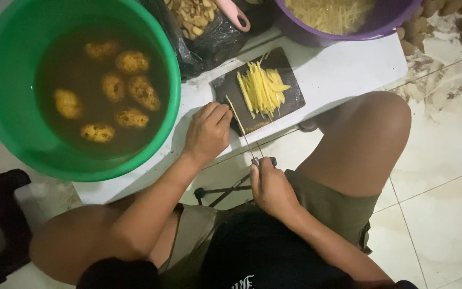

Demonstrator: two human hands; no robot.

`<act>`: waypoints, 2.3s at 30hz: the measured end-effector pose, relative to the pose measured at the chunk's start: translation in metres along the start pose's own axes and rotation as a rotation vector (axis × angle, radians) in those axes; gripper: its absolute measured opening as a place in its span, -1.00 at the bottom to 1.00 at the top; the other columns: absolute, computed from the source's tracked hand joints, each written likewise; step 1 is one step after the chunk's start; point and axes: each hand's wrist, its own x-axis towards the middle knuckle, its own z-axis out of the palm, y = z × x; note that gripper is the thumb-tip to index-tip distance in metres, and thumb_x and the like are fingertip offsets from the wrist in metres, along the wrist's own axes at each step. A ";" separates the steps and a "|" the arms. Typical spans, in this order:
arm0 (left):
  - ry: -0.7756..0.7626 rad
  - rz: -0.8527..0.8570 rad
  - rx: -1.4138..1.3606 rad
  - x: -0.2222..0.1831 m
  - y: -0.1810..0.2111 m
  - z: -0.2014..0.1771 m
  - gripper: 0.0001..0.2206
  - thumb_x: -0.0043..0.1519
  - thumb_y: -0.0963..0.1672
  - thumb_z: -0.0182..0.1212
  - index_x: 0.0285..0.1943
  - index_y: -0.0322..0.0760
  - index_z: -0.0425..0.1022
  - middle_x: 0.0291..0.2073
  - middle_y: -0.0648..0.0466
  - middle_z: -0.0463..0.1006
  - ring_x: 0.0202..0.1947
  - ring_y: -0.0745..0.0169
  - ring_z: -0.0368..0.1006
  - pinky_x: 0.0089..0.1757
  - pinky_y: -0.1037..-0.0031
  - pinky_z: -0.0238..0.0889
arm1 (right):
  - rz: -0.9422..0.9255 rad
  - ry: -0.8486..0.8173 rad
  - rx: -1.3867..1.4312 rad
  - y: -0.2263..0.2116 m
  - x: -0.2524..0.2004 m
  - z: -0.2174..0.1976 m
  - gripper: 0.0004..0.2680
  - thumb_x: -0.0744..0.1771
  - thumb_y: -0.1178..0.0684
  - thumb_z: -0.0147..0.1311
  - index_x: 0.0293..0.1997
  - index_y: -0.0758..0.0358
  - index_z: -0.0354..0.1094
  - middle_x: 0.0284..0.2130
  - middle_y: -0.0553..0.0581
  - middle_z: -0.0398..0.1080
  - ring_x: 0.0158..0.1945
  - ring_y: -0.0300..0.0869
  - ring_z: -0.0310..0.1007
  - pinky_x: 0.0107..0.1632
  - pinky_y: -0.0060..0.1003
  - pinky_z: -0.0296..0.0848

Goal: Julienning peeled potatoes into thin strips using a knife on a cutting board.

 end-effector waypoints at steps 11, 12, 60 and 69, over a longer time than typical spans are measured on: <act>0.050 -0.013 -0.053 0.005 0.002 -0.007 -0.86 0.18 -0.34 0.16 -0.19 -0.52 0.63 -0.29 -0.14 0.54 -0.15 -0.02 0.52 -0.12 0.36 0.41 | -0.031 0.003 -0.131 -0.004 0.003 -0.005 -0.75 0.44 -0.02 -0.21 -0.18 0.39 0.31 -0.65 0.37 0.41 -0.62 0.11 0.52 -0.60 -0.17 0.40; 0.066 -0.003 -0.056 0.007 0.002 -0.007 -0.87 0.19 -0.33 0.17 -0.18 -0.53 0.63 -0.30 -0.14 0.54 -0.15 -0.03 0.52 -0.12 0.36 0.41 | -0.007 0.001 -0.133 -0.006 0.001 -0.007 -0.75 0.44 -0.03 -0.20 -0.18 0.38 0.32 -0.62 0.37 0.44 -0.57 0.14 0.56 -0.57 -0.14 0.43; -0.257 -0.257 -0.073 0.043 0.052 -0.031 -0.39 0.37 0.20 -0.14 0.19 -0.29 0.57 0.17 -0.16 0.57 0.38 -0.25 0.27 0.19 -0.15 0.07 | -0.060 0.218 -0.208 -0.001 0.004 -0.049 -0.74 0.36 -0.04 0.11 0.09 0.28 0.37 -0.38 0.24 0.55 -0.33 0.13 0.66 -0.34 0.02 0.59; 0.000 -0.245 -0.127 0.056 0.031 -0.035 -0.56 0.42 0.07 -0.08 0.08 -0.24 0.64 0.08 -0.06 0.61 0.30 -0.18 0.37 0.15 -0.05 0.11 | -0.034 0.205 0.145 0.010 0.001 -0.054 -0.73 0.35 -0.05 0.11 0.07 0.32 0.41 -0.46 0.31 0.56 -0.40 0.15 0.65 -0.41 -0.05 0.55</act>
